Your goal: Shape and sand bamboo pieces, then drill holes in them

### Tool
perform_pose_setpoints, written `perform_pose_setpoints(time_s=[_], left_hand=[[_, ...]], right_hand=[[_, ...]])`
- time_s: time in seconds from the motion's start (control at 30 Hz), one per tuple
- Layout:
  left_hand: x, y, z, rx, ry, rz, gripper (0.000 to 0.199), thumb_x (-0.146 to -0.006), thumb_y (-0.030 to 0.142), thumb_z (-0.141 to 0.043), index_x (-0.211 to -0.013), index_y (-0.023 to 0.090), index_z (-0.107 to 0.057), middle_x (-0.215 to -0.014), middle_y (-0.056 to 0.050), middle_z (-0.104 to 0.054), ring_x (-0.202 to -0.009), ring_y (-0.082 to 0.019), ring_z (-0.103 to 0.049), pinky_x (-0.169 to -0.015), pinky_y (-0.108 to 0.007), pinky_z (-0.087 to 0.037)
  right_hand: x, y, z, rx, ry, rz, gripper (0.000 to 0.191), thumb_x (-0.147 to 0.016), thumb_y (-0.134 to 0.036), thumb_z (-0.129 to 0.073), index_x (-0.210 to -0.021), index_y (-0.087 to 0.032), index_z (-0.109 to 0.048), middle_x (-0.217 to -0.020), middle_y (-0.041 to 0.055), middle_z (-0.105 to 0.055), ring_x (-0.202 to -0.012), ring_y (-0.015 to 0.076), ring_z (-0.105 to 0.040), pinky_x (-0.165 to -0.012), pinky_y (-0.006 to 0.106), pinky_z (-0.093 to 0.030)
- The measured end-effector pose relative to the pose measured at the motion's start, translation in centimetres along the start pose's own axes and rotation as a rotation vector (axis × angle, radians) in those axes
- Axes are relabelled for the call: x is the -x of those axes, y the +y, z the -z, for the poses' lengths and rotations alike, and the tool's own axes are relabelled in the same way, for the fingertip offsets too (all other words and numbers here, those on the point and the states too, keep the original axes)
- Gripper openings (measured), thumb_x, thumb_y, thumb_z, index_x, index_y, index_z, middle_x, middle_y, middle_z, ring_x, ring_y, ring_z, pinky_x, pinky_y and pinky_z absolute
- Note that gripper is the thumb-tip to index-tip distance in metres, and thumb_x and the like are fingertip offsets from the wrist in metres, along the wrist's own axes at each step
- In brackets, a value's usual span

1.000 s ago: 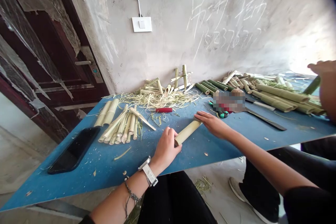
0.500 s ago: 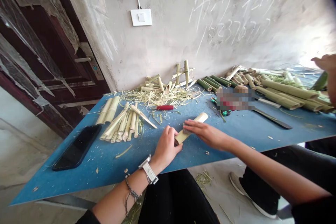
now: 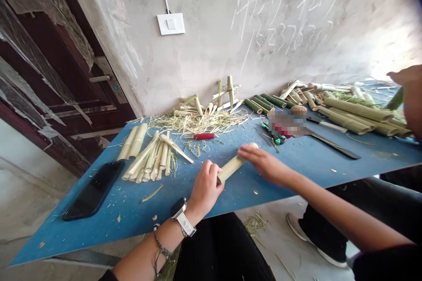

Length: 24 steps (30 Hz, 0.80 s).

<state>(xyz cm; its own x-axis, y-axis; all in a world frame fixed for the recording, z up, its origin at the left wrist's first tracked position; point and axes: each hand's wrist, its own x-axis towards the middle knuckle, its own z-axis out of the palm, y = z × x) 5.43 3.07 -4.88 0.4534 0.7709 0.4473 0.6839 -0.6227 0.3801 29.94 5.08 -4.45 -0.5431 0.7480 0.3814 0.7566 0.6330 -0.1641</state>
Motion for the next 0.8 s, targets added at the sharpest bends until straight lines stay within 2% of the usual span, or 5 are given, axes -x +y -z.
perform_pose_setpoints(time_s=[0.1,0.23,0.4,0.5,0.8], left_hand=[[0.0,0.1,0.0,-0.022,-0.003,-0.015,0.027,-0.070,0.008,-0.058,-0.089,0.020,-0.041,-0.092,-0.001,-0.044,-0.088,-0.017,-0.048,-0.076,-0.031,-0.045],[0.0,0.2,0.0,-0.044,-0.007,-0.021,0.029,-0.069,0.007,-0.058,-0.089,0.020,-0.042,-0.093,-0.002,-0.044,-0.087,-0.016,-0.049,-0.076,-0.030,-0.045],[0.0,0.3,0.0,-0.040,0.003,-0.010,0.025,-0.070,0.010,-0.058,-0.088,0.019,-0.043,-0.091,-0.001,-0.045,-0.087,-0.016,-0.049,-0.076,-0.031,-0.045],[-0.1,0.1,-0.1,-0.010,0.007,0.018,0.024,-0.070,0.014,-0.059,-0.087,0.019,-0.044,-0.091,-0.002,-0.045,-0.085,-0.016,-0.049,-0.074,-0.030,-0.045],[-1.3,-1.2,0.7,0.061,0.048,0.183,0.024,-0.074,0.029,-0.056,-0.094,0.017,-0.051,-0.096,-0.006,-0.049,-0.088,-0.019,-0.052,-0.077,-0.036,-0.046]], right_hand=[[0.2,0.1,0.0,-0.059,-0.073,0.155,0.048,-0.088,-0.011,-0.029,-0.135,-0.019,-0.035,-0.142,0.0088,-0.027,-0.129,0.0202,-0.025,-0.105,0.041,-0.029],[0.3,0.9,-0.1,0.058,0.053,-0.137,0.045,-0.086,-0.011,-0.029,-0.128,-0.014,-0.045,-0.131,0.0170,-0.042,-0.121,0.0269,-0.038,-0.099,0.050,-0.035],[0.1,0.6,-0.6,-0.077,0.015,0.066,0.048,-0.086,-0.010,-0.029,-0.133,-0.018,-0.038,-0.140,0.0088,-0.031,-0.129,0.0203,-0.025,-0.105,0.043,-0.028],[-0.2,3.2,0.2,-0.114,0.105,-0.197,0.043,-0.083,-0.012,-0.034,-0.121,-0.018,-0.052,-0.132,0.0109,-0.043,-0.122,0.0258,-0.038,-0.103,0.050,-0.029],[1.1,0.8,1.0,-1.246,0.547,-0.375,0.047,-0.091,-0.035,-0.019,-0.135,-0.020,-0.026,-0.137,0.0084,-0.035,-0.121,0.0198,-0.038,-0.102,0.045,-0.032]])
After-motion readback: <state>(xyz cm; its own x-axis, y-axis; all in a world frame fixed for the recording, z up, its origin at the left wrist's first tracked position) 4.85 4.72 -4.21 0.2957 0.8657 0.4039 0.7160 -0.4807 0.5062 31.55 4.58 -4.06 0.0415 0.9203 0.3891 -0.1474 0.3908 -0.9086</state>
